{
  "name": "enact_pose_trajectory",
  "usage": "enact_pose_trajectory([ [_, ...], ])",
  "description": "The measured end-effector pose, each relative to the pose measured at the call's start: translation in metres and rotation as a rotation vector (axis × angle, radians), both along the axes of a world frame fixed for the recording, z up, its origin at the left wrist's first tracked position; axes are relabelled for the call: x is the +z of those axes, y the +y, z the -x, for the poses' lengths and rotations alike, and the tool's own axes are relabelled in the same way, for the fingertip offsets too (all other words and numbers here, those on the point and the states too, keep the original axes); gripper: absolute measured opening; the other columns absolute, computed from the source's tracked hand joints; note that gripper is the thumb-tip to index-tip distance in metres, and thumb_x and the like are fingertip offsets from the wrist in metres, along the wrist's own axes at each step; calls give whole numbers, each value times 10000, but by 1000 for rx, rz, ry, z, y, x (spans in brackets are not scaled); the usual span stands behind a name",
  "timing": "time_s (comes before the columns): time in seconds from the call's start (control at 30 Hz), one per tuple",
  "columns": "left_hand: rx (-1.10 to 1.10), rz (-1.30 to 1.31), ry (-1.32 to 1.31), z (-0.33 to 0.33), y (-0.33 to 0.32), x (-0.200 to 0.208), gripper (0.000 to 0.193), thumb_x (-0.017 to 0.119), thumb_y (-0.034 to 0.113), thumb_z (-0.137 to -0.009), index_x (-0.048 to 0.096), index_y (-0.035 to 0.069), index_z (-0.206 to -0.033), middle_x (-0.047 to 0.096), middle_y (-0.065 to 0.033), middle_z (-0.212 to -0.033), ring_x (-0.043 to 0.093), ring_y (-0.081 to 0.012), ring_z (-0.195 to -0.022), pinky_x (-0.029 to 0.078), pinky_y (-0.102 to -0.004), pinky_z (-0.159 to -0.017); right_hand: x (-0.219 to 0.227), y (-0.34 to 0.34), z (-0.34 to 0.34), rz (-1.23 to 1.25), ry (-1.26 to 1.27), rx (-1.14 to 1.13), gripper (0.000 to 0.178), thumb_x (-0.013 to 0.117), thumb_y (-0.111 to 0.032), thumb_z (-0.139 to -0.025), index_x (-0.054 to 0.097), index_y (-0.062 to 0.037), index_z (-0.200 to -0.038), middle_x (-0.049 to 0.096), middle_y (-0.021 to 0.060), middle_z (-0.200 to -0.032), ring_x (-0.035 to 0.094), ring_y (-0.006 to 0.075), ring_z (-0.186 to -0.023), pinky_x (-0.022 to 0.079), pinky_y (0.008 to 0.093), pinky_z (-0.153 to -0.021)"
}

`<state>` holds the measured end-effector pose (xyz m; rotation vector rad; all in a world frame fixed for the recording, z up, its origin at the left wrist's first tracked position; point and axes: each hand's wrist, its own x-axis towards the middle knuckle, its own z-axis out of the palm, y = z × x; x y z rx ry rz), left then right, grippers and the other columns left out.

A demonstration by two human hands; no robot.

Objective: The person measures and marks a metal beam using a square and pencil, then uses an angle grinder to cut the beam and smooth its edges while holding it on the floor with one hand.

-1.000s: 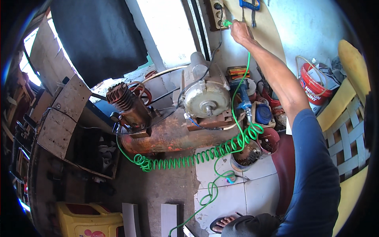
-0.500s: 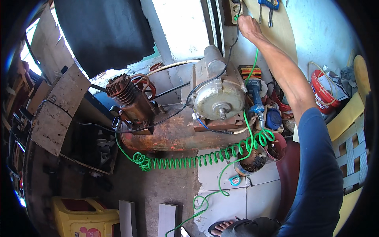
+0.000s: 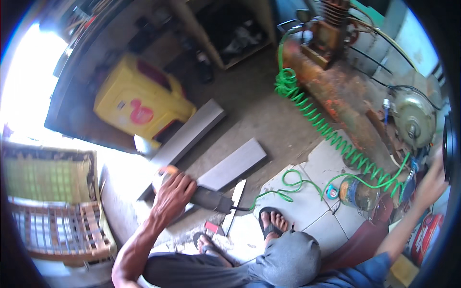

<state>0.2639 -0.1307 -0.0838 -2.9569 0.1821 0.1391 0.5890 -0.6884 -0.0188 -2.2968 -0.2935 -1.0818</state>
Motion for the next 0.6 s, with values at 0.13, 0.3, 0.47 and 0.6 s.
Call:
enact_pose_trajectory([
  [0.13,-139,60,-3,-25,-16,-11,342,712,114,-782,617,48,-1104,639,-99,-1082,654,-268,-1114,488,-413,-1077,-72,218,124,-78,837,1210,800,843,-372,-882,498,57,-1463,619,233,-1369,651,331,-1227,524,433,-1032],
  [0.3,-293,-3,-125,-46,-36,-14,346,738,156,-781,622,82,-1099,652,-88,-1101,660,-248,-1146,474,-429,-1087,-114,348,185,155,1218,1218,1198,911,-386,-757,184,36,-1611,501,340,-1475,529,449,-1381,455,458,-1138],
  [0.47,-146,285,-609,9,-2,-20,494,760,171,-795,621,58,-1255,647,-120,-1257,613,-277,-1266,475,-453,-1064,-123,366,201,-257,1181,1256,864,827,-216,-780,391,16,-1488,650,201,-1235,703,327,-1077,570,418,-995],
  [0.6,388,1428,-213,65,-26,-57,881,857,371,-848,392,2,-1499,542,-246,-1414,538,-408,-1348,406,-508,-1159,-125,373,225,-960,1578,1207,581,721,-309,-831,541,11,-1281,658,165,-1052,713,259,-778,624,404,-699],
])
